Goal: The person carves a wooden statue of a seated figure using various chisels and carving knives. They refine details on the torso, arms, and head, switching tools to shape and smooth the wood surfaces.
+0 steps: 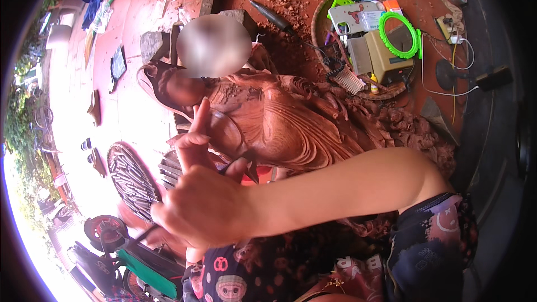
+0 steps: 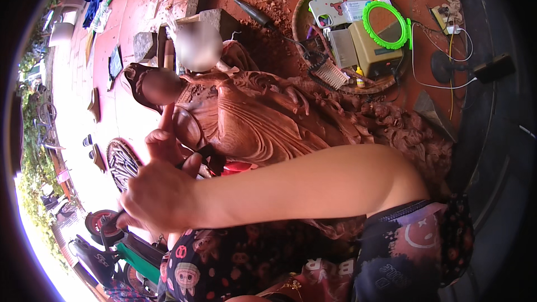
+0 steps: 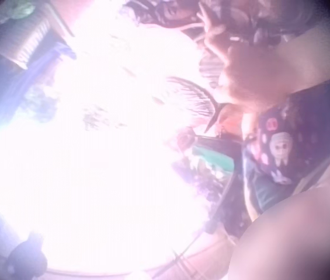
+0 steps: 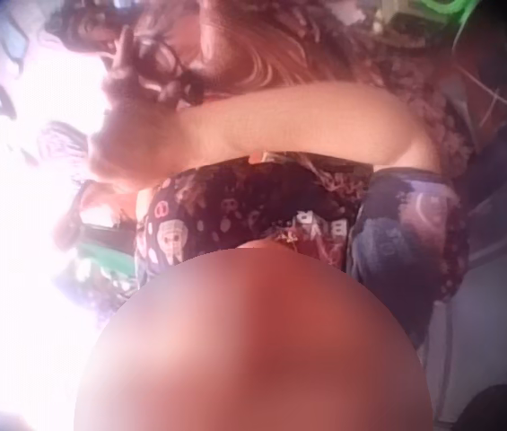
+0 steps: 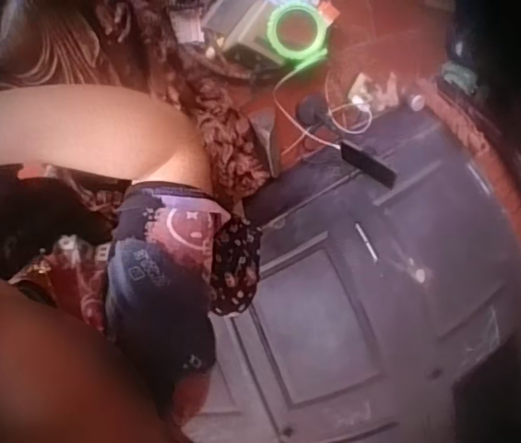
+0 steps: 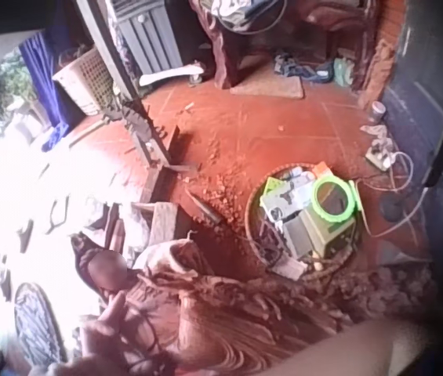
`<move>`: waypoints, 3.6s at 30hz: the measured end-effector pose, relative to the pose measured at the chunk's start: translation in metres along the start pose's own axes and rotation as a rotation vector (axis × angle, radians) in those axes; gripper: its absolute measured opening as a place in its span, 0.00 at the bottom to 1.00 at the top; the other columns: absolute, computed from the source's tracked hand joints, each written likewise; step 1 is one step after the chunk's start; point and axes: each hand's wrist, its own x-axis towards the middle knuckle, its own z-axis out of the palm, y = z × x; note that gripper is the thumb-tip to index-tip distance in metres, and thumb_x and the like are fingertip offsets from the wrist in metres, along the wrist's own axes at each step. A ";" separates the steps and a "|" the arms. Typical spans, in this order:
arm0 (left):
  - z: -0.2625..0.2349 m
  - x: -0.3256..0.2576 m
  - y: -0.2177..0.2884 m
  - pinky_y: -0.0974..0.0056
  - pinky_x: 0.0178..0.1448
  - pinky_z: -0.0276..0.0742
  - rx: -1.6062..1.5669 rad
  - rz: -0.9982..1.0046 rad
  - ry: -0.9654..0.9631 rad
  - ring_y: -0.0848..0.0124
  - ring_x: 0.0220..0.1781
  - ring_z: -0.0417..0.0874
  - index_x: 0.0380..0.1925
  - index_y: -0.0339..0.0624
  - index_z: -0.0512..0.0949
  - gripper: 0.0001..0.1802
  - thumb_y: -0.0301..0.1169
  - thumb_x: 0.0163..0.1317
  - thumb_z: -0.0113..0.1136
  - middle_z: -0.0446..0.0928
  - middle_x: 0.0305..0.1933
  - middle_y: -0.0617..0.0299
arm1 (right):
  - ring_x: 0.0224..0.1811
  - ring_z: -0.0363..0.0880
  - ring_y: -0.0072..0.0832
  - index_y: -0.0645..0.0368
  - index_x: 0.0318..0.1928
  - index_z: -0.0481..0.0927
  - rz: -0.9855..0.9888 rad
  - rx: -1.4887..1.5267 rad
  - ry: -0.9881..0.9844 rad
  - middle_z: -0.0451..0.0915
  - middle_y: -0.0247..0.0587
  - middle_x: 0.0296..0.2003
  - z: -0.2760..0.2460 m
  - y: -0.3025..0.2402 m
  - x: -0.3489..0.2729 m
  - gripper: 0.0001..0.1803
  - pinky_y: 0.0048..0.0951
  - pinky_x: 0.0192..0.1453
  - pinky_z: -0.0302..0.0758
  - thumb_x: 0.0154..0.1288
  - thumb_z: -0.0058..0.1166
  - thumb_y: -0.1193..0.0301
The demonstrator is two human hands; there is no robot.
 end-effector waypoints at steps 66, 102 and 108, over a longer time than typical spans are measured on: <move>0.001 -0.007 0.013 0.59 0.70 0.58 0.202 0.007 -0.035 0.63 0.70 0.67 0.52 0.49 0.63 0.40 0.37 0.44 0.83 0.52 0.76 0.31 | 0.18 0.82 0.36 0.63 0.27 0.79 -0.009 -0.024 0.007 0.78 0.43 0.15 0.001 -0.004 -0.016 0.24 0.35 0.26 0.76 0.67 0.55 0.52; -0.217 -0.255 -0.087 0.75 0.32 0.68 -0.208 -0.593 1.219 0.80 0.30 0.71 0.45 0.42 0.75 0.13 0.39 0.76 0.49 0.75 0.33 0.66 | 0.59 0.77 0.57 0.59 0.44 0.86 -0.024 -0.555 -0.331 0.81 0.52 0.51 -0.138 0.015 -0.073 0.16 0.57 0.64 0.72 0.64 0.62 0.60; -0.196 -0.314 -0.135 0.71 0.41 0.73 0.286 -0.801 1.175 0.77 0.35 0.77 0.48 0.34 0.82 0.15 0.33 0.67 0.62 0.81 0.38 0.64 | 0.69 0.67 0.56 0.53 0.50 0.86 0.102 -0.616 -0.364 0.76 0.49 0.60 -0.123 0.022 -0.089 0.17 0.46 0.68 0.69 0.61 0.62 0.63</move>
